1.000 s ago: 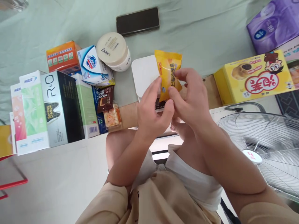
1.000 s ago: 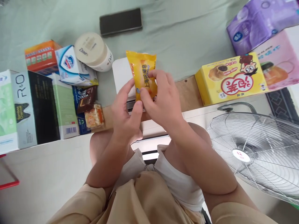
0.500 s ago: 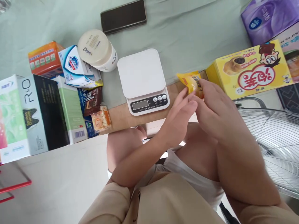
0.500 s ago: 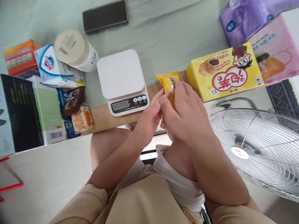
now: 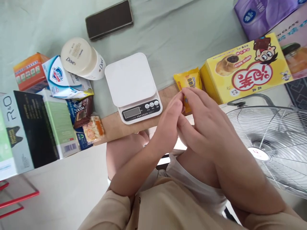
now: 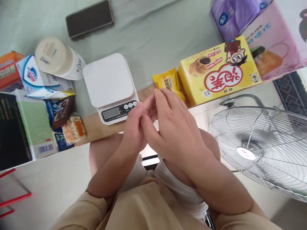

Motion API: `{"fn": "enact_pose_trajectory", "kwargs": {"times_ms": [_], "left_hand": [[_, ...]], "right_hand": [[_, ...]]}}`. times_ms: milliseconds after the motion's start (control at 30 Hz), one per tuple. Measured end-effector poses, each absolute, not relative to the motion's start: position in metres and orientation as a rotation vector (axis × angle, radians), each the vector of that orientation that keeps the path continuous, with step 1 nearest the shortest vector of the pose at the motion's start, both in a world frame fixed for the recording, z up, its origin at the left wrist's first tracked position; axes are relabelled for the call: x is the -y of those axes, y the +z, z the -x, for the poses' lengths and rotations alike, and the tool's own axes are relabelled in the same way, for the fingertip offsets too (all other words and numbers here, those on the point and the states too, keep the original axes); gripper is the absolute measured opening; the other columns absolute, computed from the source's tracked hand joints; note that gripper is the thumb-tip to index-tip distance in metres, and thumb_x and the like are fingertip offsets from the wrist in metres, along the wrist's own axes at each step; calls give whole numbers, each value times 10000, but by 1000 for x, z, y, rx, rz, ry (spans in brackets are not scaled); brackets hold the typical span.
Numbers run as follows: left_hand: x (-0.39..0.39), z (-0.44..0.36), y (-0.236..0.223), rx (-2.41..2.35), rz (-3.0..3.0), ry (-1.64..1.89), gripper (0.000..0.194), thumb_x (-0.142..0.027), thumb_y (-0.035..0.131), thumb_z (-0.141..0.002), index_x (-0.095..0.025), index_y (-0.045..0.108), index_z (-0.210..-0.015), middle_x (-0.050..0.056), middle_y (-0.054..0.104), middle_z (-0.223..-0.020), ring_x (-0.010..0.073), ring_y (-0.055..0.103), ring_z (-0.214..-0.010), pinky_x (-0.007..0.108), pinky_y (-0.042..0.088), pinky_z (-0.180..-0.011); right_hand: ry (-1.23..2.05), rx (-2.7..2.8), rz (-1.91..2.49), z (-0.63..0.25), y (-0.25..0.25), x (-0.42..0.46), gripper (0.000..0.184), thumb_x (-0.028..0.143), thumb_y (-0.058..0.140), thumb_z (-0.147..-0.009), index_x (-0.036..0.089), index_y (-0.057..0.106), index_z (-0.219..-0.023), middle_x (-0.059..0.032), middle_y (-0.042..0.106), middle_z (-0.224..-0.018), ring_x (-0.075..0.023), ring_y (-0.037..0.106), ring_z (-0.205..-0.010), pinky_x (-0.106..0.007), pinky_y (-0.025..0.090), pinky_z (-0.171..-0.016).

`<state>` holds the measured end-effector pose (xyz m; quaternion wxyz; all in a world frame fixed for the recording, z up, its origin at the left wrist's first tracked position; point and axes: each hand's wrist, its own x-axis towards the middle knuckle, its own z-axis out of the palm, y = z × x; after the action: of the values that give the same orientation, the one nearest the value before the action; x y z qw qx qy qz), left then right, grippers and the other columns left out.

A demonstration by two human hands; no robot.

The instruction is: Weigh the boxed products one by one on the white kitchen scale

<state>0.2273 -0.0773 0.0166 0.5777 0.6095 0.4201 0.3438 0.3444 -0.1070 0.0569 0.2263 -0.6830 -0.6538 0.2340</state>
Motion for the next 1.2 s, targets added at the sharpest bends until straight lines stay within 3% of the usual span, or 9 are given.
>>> {"fn": "enact_pose_trajectory", "kwargs": {"times_ms": [100,267,433,533,700,967,1100,1200], "left_hand": [[74,-230,20,-861,-1225,760,647,-568,193,-1085,-204,579,-1454,109,721,-1378,251,671,-1371,381,652,-1085],[72,-231,15,-896,-1195,657,745,-683,159,-1040,-244,534,-1512,101,709,-1369,258,637,-1407,393,648,-1086],[72,-231,13,-893,-1247,736,643,-555,166,-1076,-240,588,-1443,101,733,-1340,262,673,-1365,431,654,-1073],[72,-230,17,-833,-1190,784,588,-541,209,-1070,-237,592,-1397,83,663,-1465,263,589,-1470,434,604,-1169],[73,-206,26,-868,-1193,849,551,-653,301,-1028,-291,569,-1345,27,569,-1575,233,454,-1579,394,463,-1312],[83,-100,33,-1123,-1281,929,536,-710,367,-1029,-400,474,-1453,-15,565,-1591,251,529,-1526,483,540,-1227],[98,-54,44,-1450,-1282,1003,620,-765,388,-1000,-381,525,-1468,-27,548,-1603,262,423,-1598,533,361,-1368],[107,-37,54,-1583,-1290,1033,682,-764,337,-1009,-335,519,-1507,-16,475,-1666,268,361,-1627,527,294,-1403]], "right_hand": [[664,1796,1889,-344,56,106,463,421,487,-990,200,561,-1390,-173,659,-1384,-335,652,-1261,-568,580,-1050],[622,1783,1881,-344,51,105,458,422,512,-974,215,571,-1377,-166,659,-1391,-334,646,-1254,-553,578,-1043],[580,1765,1887,-343,49,105,475,429,521,-964,214,579,-1384,-158,667,-1408,-339,646,-1289,-560,577,-1069],[550,1760,1842,-342,51,102,464,417,537,-950,207,598,-1359,-161,668,-1413,-335,640,-1318,-561,563,-1113],[581,1769,1671,-328,60,95,386,355,580,-927,224,613,-1289,-136,673,-1382,-301,632,-1329,-540,536,-1177],[690,1887,1361,-264,63,96,311,272,563,-910,226,652,-1204,-79,743,-1251,-229,682,-1198,-424,632,-973],[866,1932,1216,-218,54,94,376,308,563,-920,184,642,-1266,-112,731,-1258,-237,688,-1156,-417,629,-926],[1102,1899,1204,-184,47,87,377,336,574,-921,199,631,-1268,-116,710,-1301,-253,670,-1176,-451,601,-988]]}}
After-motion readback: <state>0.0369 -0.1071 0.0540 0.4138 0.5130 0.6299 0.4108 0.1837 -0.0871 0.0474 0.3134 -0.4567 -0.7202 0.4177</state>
